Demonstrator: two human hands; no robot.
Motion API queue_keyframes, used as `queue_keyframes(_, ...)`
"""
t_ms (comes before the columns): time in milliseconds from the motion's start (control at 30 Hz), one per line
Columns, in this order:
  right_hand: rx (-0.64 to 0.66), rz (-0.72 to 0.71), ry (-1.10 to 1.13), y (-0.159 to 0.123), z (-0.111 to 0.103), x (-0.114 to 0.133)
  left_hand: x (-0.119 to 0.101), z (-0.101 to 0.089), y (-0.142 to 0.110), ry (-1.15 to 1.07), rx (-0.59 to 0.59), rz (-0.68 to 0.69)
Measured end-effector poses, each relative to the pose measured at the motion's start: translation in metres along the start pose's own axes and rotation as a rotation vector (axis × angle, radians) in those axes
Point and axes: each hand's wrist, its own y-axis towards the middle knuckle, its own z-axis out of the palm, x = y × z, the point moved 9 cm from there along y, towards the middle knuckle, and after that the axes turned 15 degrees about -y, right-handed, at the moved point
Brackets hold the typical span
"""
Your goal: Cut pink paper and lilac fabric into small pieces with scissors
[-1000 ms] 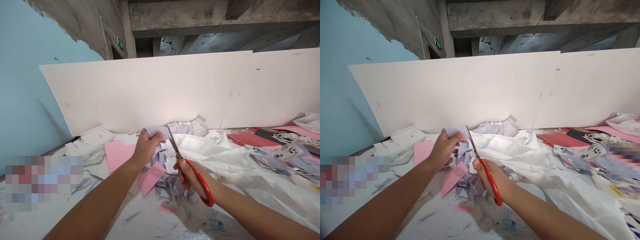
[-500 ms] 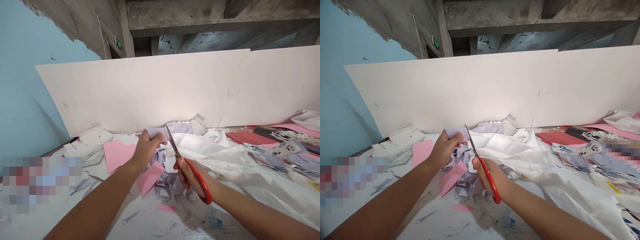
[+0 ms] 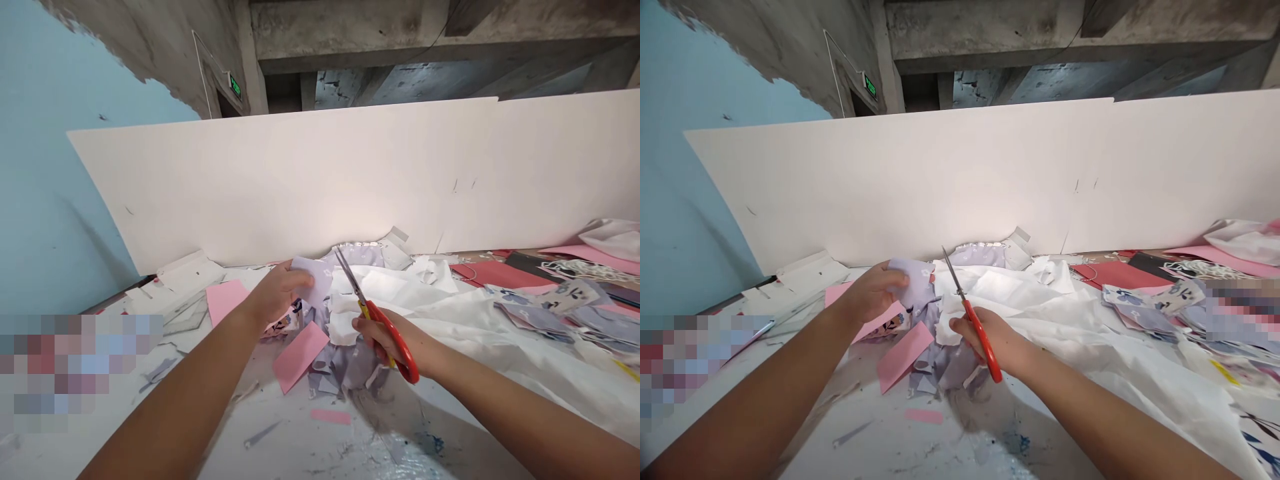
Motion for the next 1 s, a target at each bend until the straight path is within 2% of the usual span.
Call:
queue_keyframes(100,-0.053,0.074,-0.168,0.006,-0.011,-0.016,-0.005,0.002,-0.007,0.065,0.152,-0.094)
queue_keyframes(233,-0.165,0.101,-0.359,0.007,-0.022,-0.027,-0.004,-0.007,-0.016,0.155,0.176,-0.223)
queue_keyframes(333,-0.240,0.113,-0.558,-0.002,-0.032,-0.018,0.001,-0.008,-0.019,0.227,0.174,-0.276)
queue_keyframes(433,-0.355,0.113,-0.803,-0.017,-0.044,0.004,0.008,0.005,-0.023,0.273,0.232,-0.313)
queue_keyframes(500,-0.498,-0.060,-0.812,-0.029,-0.048,0.030,0.016,0.015,-0.026,0.316,0.259,-0.350)
queue_keyframes(567,-0.618,-0.343,-0.802,-0.043,-0.044,0.059,0.024,0.024,-0.028,0.363,0.260,-0.378)
queue_keyframes(633,-0.620,-0.607,-0.817,-0.053,-0.030,0.077,0.029,0.036,-0.031,0.396,0.288,-0.385)
queue_keyframes(700,-0.540,-0.747,-0.822,-0.055,-0.016,0.081,0.033,0.046,-0.033,0.394,0.322,-0.373)
queue_keyframes(833,-0.457,-0.755,-0.809,-0.046,-0.006,0.072,0.034,0.056,-0.034,0.346,0.337,-0.348)
queue_keyframes(1000,-0.531,-0.759,-0.812,-0.045,-0.004,0.066,0.036,0.055,-0.031,0.295,0.285,-0.342)
